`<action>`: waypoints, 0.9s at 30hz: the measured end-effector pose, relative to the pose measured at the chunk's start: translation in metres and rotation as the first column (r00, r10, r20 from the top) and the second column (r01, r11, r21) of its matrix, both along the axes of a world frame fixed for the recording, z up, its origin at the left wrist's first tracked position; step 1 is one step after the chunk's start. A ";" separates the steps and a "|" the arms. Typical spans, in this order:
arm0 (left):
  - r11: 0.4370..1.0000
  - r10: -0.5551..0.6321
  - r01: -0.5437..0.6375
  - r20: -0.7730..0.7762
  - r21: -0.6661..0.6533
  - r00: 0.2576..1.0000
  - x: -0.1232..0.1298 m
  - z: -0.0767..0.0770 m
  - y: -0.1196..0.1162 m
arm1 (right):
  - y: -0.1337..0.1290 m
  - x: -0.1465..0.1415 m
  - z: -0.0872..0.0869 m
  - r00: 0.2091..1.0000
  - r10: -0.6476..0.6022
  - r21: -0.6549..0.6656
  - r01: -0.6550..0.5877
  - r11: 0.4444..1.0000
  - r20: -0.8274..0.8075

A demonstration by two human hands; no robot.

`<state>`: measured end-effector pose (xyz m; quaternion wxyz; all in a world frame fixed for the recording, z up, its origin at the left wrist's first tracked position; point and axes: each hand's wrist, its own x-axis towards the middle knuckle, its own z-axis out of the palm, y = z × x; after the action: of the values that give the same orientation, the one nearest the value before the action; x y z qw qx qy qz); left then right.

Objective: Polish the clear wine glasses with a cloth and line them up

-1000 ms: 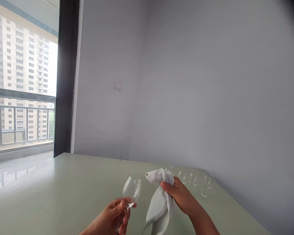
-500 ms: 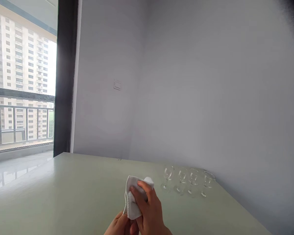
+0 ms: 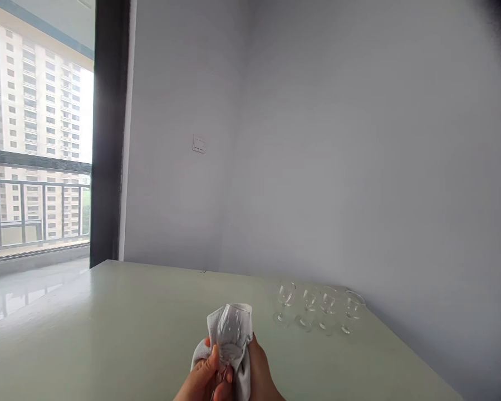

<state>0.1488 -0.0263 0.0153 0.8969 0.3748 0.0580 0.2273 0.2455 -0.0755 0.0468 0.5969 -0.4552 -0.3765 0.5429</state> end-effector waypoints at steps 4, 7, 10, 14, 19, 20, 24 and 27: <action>0.990 0.140 -0.143 -0.142 -0.012 0.980 0.001 -0.003 0.004 | 0.017 -0.007 -0.014 0.970 -0.128 -0.105 0.108 0.989 -0.208; 0.943 0.311 -0.330 -0.254 -0.034 0.916 0.005 -0.008 0.007 | 0.021 -0.005 -0.030 0.945 -0.324 -0.004 0.324 0.946 -0.034; 0.866 0.495 -0.486 -0.328 0.117 0.804 0.005 -0.016 0.011 | 0.018 -0.005 -0.043 0.912 -0.393 0.041 0.391 0.919 0.120; 0.589 0.795 -0.628 -0.226 0.509 0.562 0.000 -0.020 0.020 | 0.018 -0.012 -0.045 0.960 -0.278 0.169 0.267 0.949 0.044; 0.664 0.716 -0.521 -0.254 0.537 0.651 -0.009 -0.006 0.035 | 0.020 -0.002 -0.030 0.999 -0.036 0.096 0.035 0.995 0.009; 0.747 0.619 -0.446 -0.272 0.493 0.737 -0.011 -0.002 0.035 | 0.018 0.001 -0.027 1.000 0.013 0.066 -0.013 0.998 0.001; 0.909 0.319 -0.240 -0.195 0.341 0.928 -0.014 0.016 0.027 | 0.007 0.012 -0.011 0.980 0.186 -0.043 -0.190 0.981 -0.072; 0.920 0.309 -0.258 -0.144 0.295 0.940 -0.016 0.023 0.019 | -0.001 0.013 0.000 0.973 0.222 -0.077 -0.227 0.971 -0.069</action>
<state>0.1323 -0.0071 0.0385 0.7848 0.5016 0.1647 0.3246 0.2588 -0.0766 0.0466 0.5230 -0.4178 -0.3844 0.6357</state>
